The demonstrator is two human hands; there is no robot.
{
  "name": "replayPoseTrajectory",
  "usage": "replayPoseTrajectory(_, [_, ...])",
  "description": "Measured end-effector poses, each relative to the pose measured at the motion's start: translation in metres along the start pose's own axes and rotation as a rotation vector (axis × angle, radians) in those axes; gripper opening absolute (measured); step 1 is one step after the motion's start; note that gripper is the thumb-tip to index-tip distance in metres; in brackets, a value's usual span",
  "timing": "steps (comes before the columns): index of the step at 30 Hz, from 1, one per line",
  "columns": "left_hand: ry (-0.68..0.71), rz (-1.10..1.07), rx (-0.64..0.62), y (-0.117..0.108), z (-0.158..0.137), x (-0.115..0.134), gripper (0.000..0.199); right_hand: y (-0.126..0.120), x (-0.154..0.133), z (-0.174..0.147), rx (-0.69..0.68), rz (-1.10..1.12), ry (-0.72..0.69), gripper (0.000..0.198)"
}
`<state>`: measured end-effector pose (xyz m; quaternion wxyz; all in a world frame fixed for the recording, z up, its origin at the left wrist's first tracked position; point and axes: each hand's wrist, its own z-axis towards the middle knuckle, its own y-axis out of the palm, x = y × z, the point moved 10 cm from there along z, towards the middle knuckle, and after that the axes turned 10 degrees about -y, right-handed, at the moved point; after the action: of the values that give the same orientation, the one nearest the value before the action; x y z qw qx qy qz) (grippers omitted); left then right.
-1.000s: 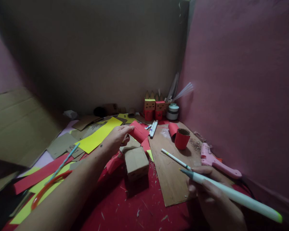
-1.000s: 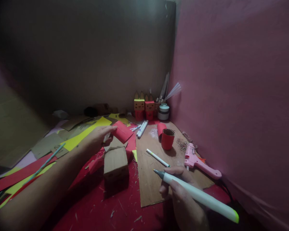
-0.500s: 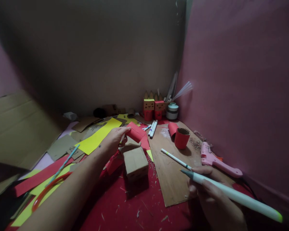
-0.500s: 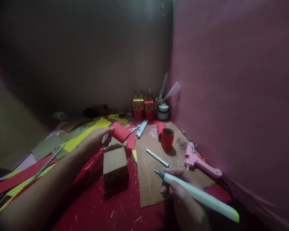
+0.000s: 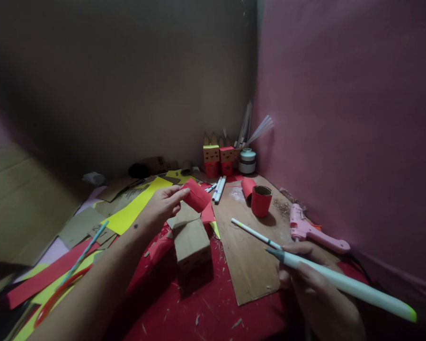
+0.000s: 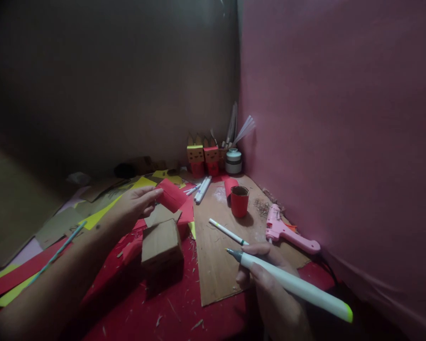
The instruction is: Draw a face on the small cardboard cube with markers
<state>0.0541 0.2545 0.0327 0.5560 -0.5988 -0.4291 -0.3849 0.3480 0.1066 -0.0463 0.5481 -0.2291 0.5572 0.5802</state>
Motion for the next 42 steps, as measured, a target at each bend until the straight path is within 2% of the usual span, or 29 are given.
replayPoseTrajectory(6, [0.141, 0.213, -0.037, 0.021, -0.009, 0.044, 0.039, -0.011, -0.001, -0.003, 0.055, 0.094, 0.065, 0.023])
replayPoseTrajectory(12, [0.264, 0.477, -0.133, 0.079, 0.003, 0.076, 0.029, -0.028, -0.005, -0.009, 0.158, 0.035, 0.013, 0.025])
replayPoseTrajectory(14, [0.291, 0.567, -0.174, 0.101, 0.008, 0.079, 0.028, -0.038, -0.001, -0.011, 0.186, -0.001, -0.008, 0.024])
replayPoseTrajectory(17, [0.305, 0.705, -0.22, 0.125, 0.015, 0.079, 0.028, -0.05, 0.007, -0.012, 0.141, -0.058, -0.027, 0.025])
replayPoseTrajectory(20, [0.316, 0.833, -0.236, 0.14, 0.018, 0.074, 0.029, -0.056, 0.012, -0.011, 0.074, -0.115, -0.061, 0.027])
replayPoseTrajectory(23, [0.334, 0.932, -0.238, 0.151, 0.021, 0.065, 0.029, -0.057, 0.016, -0.012, 0.061, -0.115, -0.048, 0.031])
replayPoseTrajectory(27, [0.35, 1.008, -0.231, 0.156, 0.02, 0.056, 0.02, -0.057, 0.022, -0.013, 0.067, -0.062, -0.001, 0.029])
replayPoseTrajectory(31, [0.368, 0.978, -0.169, 0.139, 0.006, 0.071, 0.041, -0.056, 0.019, -0.009, 0.036, -0.052, -0.032, 0.022])
replayPoseTrajectory(34, [0.384, 0.9, -0.129, 0.12, -0.02, 0.083, 0.053, -0.052, 0.004, -0.003, 0.051, -0.059, -0.097, 0.016])
replayPoseTrajectory(35, [0.386, 0.874, -0.155, 0.117, -0.03, 0.082, 0.055, -0.049, -0.001, -0.002, 0.047, -0.049, -0.106, 0.015])
replayPoseTrajectory(38, [0.423, 0.661, -0.394, 0.121, -0.069, 0.072, 0.049, -0.033, -0.013, 0.0, 0.012, 0.011, -0.097, 0.015])
replayPoseTrajectory(40, [0.388, 0.532, -0.554, 0.126, -0.09, 0.061, 0.054, -0.023, -0.019, -0.001, -0.01, 0.068, -0.1, 0.015])
replayPoseTrajectory(42, [0.315, 0.422, -0.638, 0.128, -0.103, 0.053, 0.061, -0.013, -0.024, -0.001, -0.031, 0.128, -0.111, 0.016])
